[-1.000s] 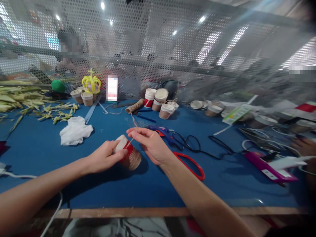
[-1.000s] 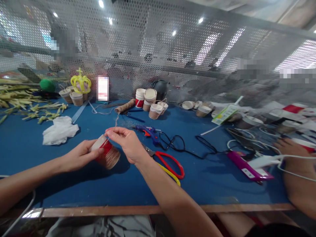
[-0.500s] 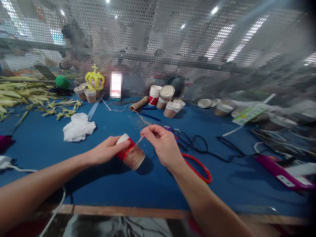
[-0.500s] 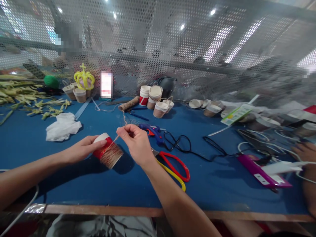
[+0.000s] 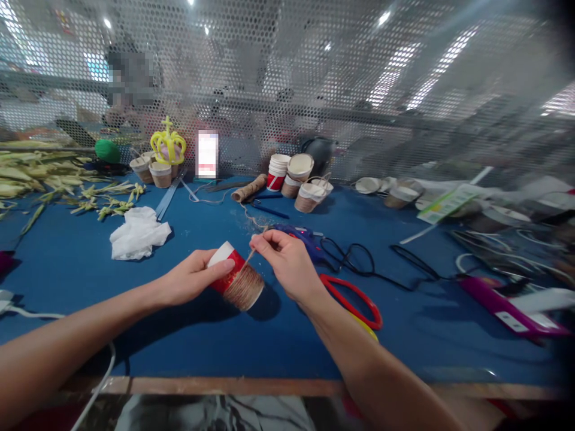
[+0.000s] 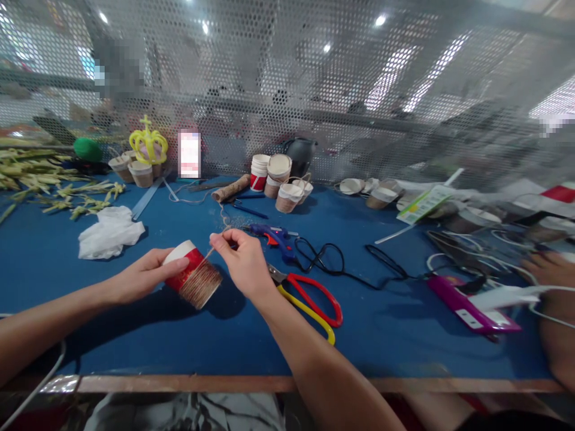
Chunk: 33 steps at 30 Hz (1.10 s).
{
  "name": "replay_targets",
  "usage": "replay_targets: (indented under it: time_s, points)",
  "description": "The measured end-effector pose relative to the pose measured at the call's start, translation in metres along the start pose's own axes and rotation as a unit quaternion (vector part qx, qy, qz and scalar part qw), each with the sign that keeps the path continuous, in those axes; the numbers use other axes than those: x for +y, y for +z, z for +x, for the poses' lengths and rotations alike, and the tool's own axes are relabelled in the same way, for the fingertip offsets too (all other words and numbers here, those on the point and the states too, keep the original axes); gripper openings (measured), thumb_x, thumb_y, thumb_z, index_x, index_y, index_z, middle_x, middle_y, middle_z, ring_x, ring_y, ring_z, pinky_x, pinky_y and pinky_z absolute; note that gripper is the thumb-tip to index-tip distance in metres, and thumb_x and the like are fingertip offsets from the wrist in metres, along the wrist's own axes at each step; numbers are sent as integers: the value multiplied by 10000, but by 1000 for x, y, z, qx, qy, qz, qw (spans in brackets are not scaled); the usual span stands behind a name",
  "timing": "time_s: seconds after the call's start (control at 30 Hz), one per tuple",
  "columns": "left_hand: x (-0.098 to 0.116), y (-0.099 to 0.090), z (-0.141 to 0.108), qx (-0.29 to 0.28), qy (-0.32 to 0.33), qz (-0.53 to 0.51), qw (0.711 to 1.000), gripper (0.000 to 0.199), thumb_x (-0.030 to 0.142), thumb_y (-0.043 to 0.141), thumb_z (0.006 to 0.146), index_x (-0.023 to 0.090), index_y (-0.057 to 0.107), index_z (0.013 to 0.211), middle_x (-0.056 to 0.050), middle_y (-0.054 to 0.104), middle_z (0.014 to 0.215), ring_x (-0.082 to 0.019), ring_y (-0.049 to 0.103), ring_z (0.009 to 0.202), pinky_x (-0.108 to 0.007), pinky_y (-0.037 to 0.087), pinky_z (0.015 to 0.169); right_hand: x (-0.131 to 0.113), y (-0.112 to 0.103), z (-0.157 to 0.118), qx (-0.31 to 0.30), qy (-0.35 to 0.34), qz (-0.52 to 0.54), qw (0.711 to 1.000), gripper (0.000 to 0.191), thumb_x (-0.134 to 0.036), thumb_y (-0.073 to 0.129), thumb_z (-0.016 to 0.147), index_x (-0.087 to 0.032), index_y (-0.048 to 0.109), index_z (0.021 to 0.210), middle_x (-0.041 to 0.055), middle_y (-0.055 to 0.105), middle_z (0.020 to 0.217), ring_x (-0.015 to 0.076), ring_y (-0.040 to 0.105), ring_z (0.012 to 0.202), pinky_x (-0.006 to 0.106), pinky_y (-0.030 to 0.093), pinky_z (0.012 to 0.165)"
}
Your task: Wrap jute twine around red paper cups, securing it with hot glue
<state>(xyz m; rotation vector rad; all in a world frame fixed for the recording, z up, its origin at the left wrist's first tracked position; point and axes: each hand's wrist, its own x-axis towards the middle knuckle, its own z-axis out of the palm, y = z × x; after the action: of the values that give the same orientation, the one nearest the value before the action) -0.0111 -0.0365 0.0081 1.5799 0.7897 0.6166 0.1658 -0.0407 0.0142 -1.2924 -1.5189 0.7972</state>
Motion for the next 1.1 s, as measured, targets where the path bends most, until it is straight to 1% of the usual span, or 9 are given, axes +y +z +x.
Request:
replay_targets:
  time_s: [0.23, 0.47, 0.7, 0.9, 1.1]
  points:
    - [-1, 0, -2, -1, 6, 16, 1000, 287, 381, 426, 793, 117, 525, 743, 21, 460, 639, -90, 364, 578, -209, 317, 554, 0, 3, 0, -8, 6, 0, 1000, 234, -376, 550, 733, -159, 574, 649, 13, 594, 638, 130, 525, 618, 262, 413, 616]
    - [0, 0, -3, 16, 11, 43, 999, 285, 375, 427, 786, 119, 544, 741, 12, 483, 637, -98, 386, 579, -213, 343, 555, -2, 3, -1, -19, 12, -32, 999, 215, -349, 544, 743, -160, 581, 647, 9, 591, 636, 127, 525, 616, 255, 405, 608]
    - [-2, -1, -4, 8, 25, 29, 999, 283, 377, 425, 793, 121, 543, 758, 14, 488, 642, -95, 390, 580, -204, 354, 556, -2, 4, -1, -40, 15, -39, 998, 232, -358, 533, 748, -151, 571, 649, 8, 578, 636, 120, 512, 609, 247, 396, 602]
    - [0, 0, -5, 14, 11, 31, 999, 304, 391, 430, 775, 113, 553, 775, -4, 516, 672, -113, 421, 607, -219, 369, 577, -1, 5, -2, -47, 10, -52, 998, 250, -376, 524, 745, -164, 538, 614, -20, 525, 590, 104, 465, 557, 237, 372, 556]
    - [0, 0, -5, 9, 12, 24, 1000, 289, 381, 435, 772, 115, 545, 751, 2, 504, 656, -105, 408, 594, -216, 366, 574, -1, 6, -2, -61, 18, -47, 997, 241, -361, 520, 741, -166, 522, 598, -31, 489, 565, 95, 428, 528, 231, 351, 522]
